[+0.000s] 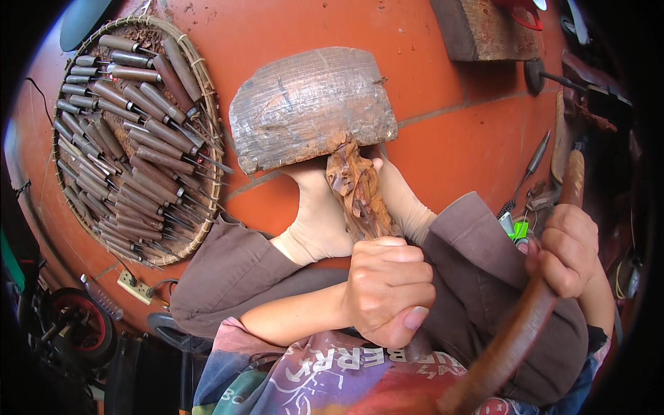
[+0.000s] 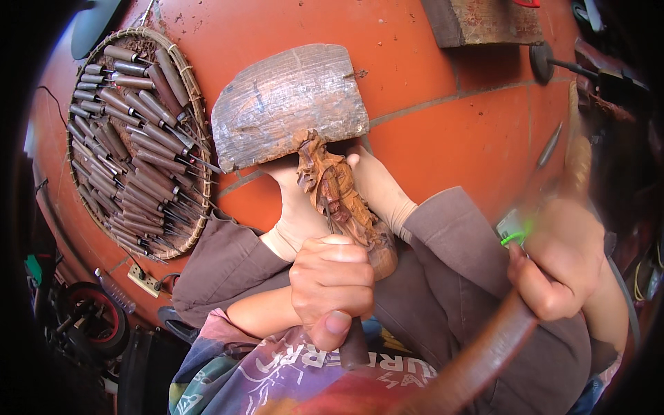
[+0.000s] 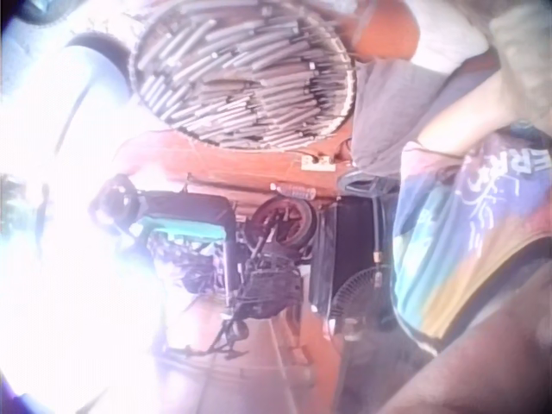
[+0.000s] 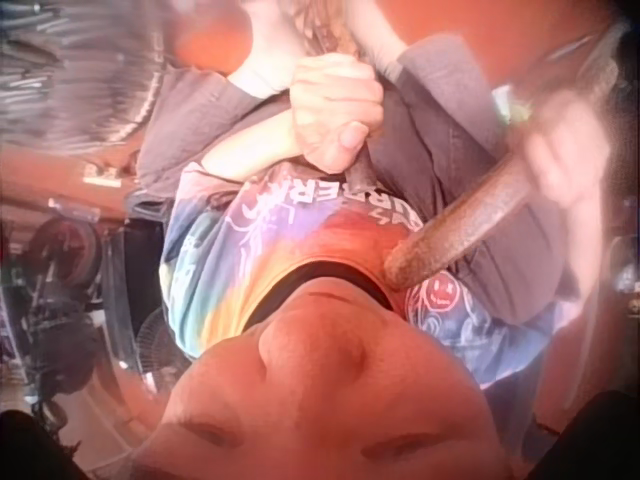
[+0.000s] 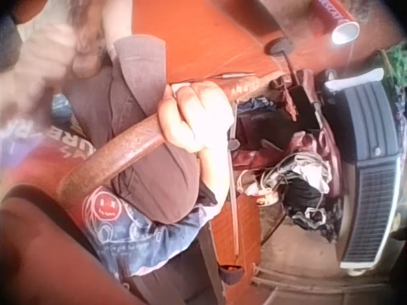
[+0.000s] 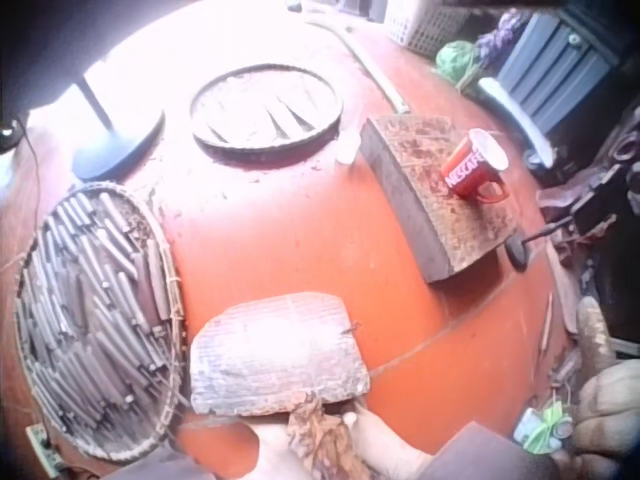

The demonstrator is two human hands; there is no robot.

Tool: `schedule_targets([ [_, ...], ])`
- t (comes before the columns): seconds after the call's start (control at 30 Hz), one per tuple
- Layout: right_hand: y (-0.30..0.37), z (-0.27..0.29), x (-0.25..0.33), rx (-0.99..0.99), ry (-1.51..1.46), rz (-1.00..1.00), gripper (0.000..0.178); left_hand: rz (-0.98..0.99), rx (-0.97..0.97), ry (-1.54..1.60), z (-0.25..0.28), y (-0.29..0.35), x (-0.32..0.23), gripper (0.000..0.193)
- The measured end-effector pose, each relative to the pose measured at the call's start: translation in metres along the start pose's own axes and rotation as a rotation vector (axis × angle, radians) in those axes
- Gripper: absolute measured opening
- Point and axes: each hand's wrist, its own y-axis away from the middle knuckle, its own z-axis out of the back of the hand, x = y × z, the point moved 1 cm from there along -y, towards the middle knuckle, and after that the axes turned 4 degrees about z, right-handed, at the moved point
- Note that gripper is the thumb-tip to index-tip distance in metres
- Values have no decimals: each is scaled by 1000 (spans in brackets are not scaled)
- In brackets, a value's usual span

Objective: The person carves a small wooden piece held between their legs using a chisel and a wooden mallet. They repeatedly select different chisels from a wall-mounted basket, strike the chisel to remove wood shavings, and adjust the workpiece orientation.

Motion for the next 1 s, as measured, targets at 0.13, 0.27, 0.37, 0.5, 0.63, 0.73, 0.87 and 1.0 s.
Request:
schedule_targets([
  [0.13, -4, 1, 0, -17, 35, -19, 32, 10, 8, 6, 2, 2, -1, 29],
  [0.27, -3, 3, 3, 48, 131, -30, 27, -15, 4, 13, 2, 2, 1, 32],
  [0.37, -2, 1, 2, -60, 108, 43, 26, -16, 10, 0, 4, 3, 1, 36],
  [0.5, -7, 1, 8, 35, 185, 1, 26, -9, 16, -8, 5, 5, 3, 44],
  [0.63, -4, -1, 2, -138, 88, 116, 21, -8, 36, 6, 5, 5, 3, 45],
  [0.73, -7, 5, 6, 3, 153, 4, 20, -3, 9, 54, 4, 5, 4, 34],
  [0.87, -7, 1, 5, -13, 145, -21, 19, 3, 8, 44, 3, 6, 3, 38],
  [1.0, -5, -2, 5, 42, 162, -38, 21, 14, 81, -4, 7, 1, 3, 36],
])
